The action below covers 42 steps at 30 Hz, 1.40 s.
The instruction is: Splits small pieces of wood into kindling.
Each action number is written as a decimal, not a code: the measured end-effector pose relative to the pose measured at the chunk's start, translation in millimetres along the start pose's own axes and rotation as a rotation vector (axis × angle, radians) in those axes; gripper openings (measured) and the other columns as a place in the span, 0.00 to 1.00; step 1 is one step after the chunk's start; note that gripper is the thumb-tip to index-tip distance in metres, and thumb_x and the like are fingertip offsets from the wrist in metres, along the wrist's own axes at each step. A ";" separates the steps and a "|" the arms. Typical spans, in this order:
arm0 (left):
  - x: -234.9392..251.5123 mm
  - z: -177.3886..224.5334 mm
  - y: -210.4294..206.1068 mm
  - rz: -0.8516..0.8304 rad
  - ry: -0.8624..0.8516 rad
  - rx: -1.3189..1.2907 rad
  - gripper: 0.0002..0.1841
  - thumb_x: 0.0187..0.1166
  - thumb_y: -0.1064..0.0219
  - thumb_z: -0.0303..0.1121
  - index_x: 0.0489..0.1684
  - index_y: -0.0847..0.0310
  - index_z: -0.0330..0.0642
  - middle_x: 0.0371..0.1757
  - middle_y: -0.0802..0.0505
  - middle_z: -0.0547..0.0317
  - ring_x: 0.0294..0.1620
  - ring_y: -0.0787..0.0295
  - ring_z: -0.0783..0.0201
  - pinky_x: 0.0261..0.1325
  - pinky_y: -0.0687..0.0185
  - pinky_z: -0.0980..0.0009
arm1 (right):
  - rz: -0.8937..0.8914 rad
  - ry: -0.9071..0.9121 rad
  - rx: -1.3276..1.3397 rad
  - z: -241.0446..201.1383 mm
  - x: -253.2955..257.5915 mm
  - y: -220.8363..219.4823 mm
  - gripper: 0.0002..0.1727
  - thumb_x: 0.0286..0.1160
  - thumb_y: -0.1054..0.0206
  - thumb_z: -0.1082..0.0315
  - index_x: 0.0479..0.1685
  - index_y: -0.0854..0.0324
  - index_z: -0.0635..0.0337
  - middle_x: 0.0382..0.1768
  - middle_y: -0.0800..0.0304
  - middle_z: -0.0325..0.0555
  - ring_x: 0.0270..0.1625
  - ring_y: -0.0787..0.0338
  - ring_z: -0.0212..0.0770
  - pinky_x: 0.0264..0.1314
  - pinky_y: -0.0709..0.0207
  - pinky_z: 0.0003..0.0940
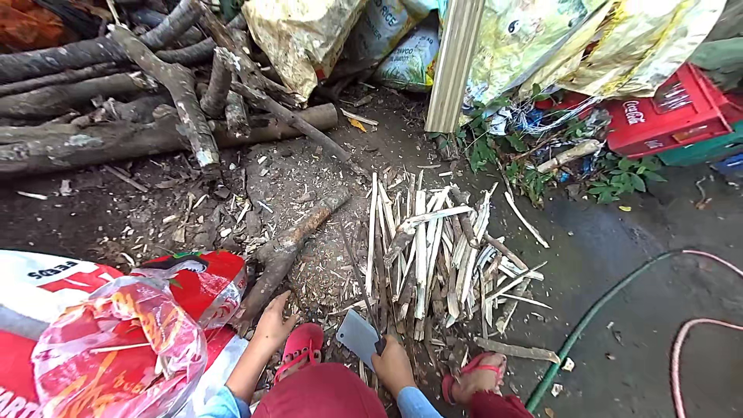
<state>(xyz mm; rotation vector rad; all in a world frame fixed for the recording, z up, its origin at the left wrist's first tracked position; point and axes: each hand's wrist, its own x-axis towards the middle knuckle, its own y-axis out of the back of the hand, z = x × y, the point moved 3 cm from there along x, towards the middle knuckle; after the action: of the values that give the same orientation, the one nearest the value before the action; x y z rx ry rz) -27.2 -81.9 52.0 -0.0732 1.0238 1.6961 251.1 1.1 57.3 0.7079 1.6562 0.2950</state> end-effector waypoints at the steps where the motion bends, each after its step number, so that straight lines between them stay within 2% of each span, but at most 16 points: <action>1: 0.1 1.1 0.1 -0.002 -0.006 0.003 0.35 0.81 0.28 0.31 0.87 0.38 0.29 0.85 0.27 0.32 0.88 0.32 0.42 0.91 0.41 0.51 | 0.002 0.013 0.000 -2.1 0.5 3.2 0.29 0.76 0.31 0.63 0.76 0.26 0.63 0.60 0.09 0.63 0.66 0.10 0.59 0.69 0.20 0.60; 6: -1.1 7.7 0.8 0.009 -0.040 0.007 0.33 0.81 0.29 0.30 0.85 0.34 0.30 0.84 0.26 0.33 0.87 0.31 0.43 0.91 0.41 0.53 | 0.057 0.089 0.093 -12.0 -10.6 15.1 0.28 0.74 0.30 0.65 0.73 0.24 0.65 0.53 0.08 0.64 0.59 0.08 0.60 0.65 0.19 0.58; 8: 0.4 9.7 0.4 0.004 -0.047 -0.008 0.31 0.83 0.31 0.29 0.85 0.33 0.30 0.84 0.25 0.33 0.87 0.30 0.43 0.90 0.41 0.53 | 0.067 0.140 0.151 -14.4 -13.5 14.2 0.27 0.71 0.29 0.67 0.72 0.23 0.68 0.49 0.09 0.64 0.53 0.08 0.59 0.61 0.18 0.57; 10: 4.9 15.2 1.6 -0.004 -0.062 -0.010 0.30 0.84 0.33 0.29 0.85 0.33 0.29 0.84 0.25 0.33 0.87 0.31 0.43 0.91 0.41 0.54 | 0.044 0.197 0.206 -18.2 -15.6 13.1 0.25 0.69 0.29 0.70 0.67 0.22 0.69 0.43 0.10 0.62 0.44 0.08 0.55 0.53 0.16 0.54; 12: 10.9 25.0 7.3 0.015 -0.095 -0.019 0.29 0.84 0.33 0.28 0.84 0.33 0.28 0.83 0.25 0.31 0.87 0.30 0.42 0.91 0.40 0.53 | 0.025 0.231 0.208 -23.1 -20.4 12.5 0.24 0.69 0.29 0.70 0.65 0.21 0.69 0.41 0.11 0.61 0.42 0.09 0.54 0.51 0.17 0.54; 15: 16.1 38.0 19.8 0.097 -0.148 -0.044 0.29 0.83 0.33 0.28 0.83 0.33 0.27 0.82 0.23 0.30 0.86 0.29 0.41 0.90 0.39 0.53 | 0.066 0.268 0.172 -26.1 -27.1 11.0 0.23 0.67 0.28 0.70 0.63 0.19 0.70 0.41 0.10 0.62 0.44 0.10 0.56 0.53 0.19 0.56; 17: 18.4 39.8 24.4 0.127 -0.156 -0.055 0.28 0.84 0.34 0.27 0.83 0.32 0.27 0.82 0.23 0.31 0.85 0.28 0.42 0.89 0.39 0.53 | 0.078 0.220 0.128 -27.3 -28.9 9.9 0.25 0.68 0.28 0.69 0.67 0.20 0.69 0.44 0.09 0.62 0.48 0.09 0.58 0.56 0.18 0.57; 19: 20.3 38.0 23.7 0.117 -0.140 -0.053 0.28 0.84 0.35 0.28 0.83 0.32 0.29 0.82 0.23 0.32 0.85 0.28 0.42 0.89 0.38 0.53 | 0.040 0.122 0.056 -27.0 -25.0 6.3 0.27 0.72 0.28 0.67 0.71 0.22 0.66 0.50 0.08 0.63 0.57 0.08 0.60 0.63 0.19 0.58; 22: 27.2 35.9 12.2 0.031 -0.093 -0.053 0.28 0.86 0.35 0.31 0.85 0.33 0.30 0.81 0.22 0.33 0.83 0.26 0.43 0.88 0.36 0.53 | -0.054 0.033 0.000 -19.9 -9.8 0.8 0.26 0.74 0.29 0.64 0.70 0.22 0.66 0.57 0.09 0.63 0.64 0.10 0.59 0.69 0.21 0.59; 26: 44.3 46.5 -12.5 -0.085 -0.116 -0.092 0.27 0.87 0.37 0.29 0.84 0.34 0.28 0.80 0.21 0.33 0.80 0.22 0.44 0.85 0.30 0.54 | -0.066 0.020 0.106 -10.9 1.7 -1.7 0.22 0.72 0.29 0.66 0.65 0.20 0.67 0.52 0.10 0.64 0.56 0.09 0.58 0.62 0.19 0.58; 28: 53.2 59.7 -23.3 -0.118 -0.158 -0.079 0.27 0.87 0.37 0.30 0.84 0.33 0.30 0.79 0.20 0.33 0.78 0.20 0.44 0.82 0.27 0.54 | -0.067 0.009 0.121 -8.7 4.9 -1.3 0.24 0.72 0.29 0.66 0.67 0.22 0.67 0.52 0.10 0.64 0.53 0.07 0.58 0.60 0.17 0.58; 30: 62.2 76.4 -30.8 -0.137 -0.201 -0.067 0.28 0.87 0.37 0.32 0.85 0.34 0.31 0.79 0.20 0.35 0.77 0.19 0.45 0.82 0.26 0.55 | -0.069 -0.012 0.134 -6.0 8.1 -3.5 0.28 0.73 0.29 0.66 0.73 0.25 0.67 0.56 0.10 0.65 0.55 0.07 0.58 0.62 0.16 0.58; 34: 83.1 104.8 -41.2 -0.144 -0.265 0.020 0.31 0.86 0.34 0.36 0.88 0.36 0.38 0.81 0.23 0.35 0.76 0.18 0.44 0.80 0.25 0.53 | -0.054 -0.033 0.184 0.0 14.8 -15.1 0.25 0.72 0.28 0.66 0.68 0.23 0.69 0.51 0.10 0.63 0.48 0.06 0.57 0.56 0.14 0.56; 39: 107.5 114.7 -59.2 -0.254 -0.226 0.127 0.30 0.85 0.33 0.32 0.86 0.34 0.35 0.82 0.24 0.34 0.79 0.21 0.43 0.83 0.28 0.52 | -0.077 -0.052 0.030 -7.6 10.4 -14.8 0.26 0.73 0.29 0.62 0.69 0.22 0.65 0.59 0.10 0.62 0.65 0.10 0.59 0.68 0.20 0.60; 42: 112.7 113.6 -72.0 -0.284 -0.259 0.179 0.19 0.88 0.39 0.28 0.73 0.22 0.29 0.75 0.17 0.34 0.79 0.21 0.43 0.85 0.32 0.53 | -0.091 -0.068 -0.019 -10.0 7.2 -12.5 0.27 0.74 0.29 0.61 0.71 0.23 0.64 0.61 0.10 0.61 0.67 0.11 0.58 0.70 0.21 0.60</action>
<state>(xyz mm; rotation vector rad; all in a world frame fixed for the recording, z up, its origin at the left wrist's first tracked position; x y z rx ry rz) 34.9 79.4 22.5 0.1101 0.9182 1.3131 237.5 -2.4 46.8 0.6203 1.6143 0.2193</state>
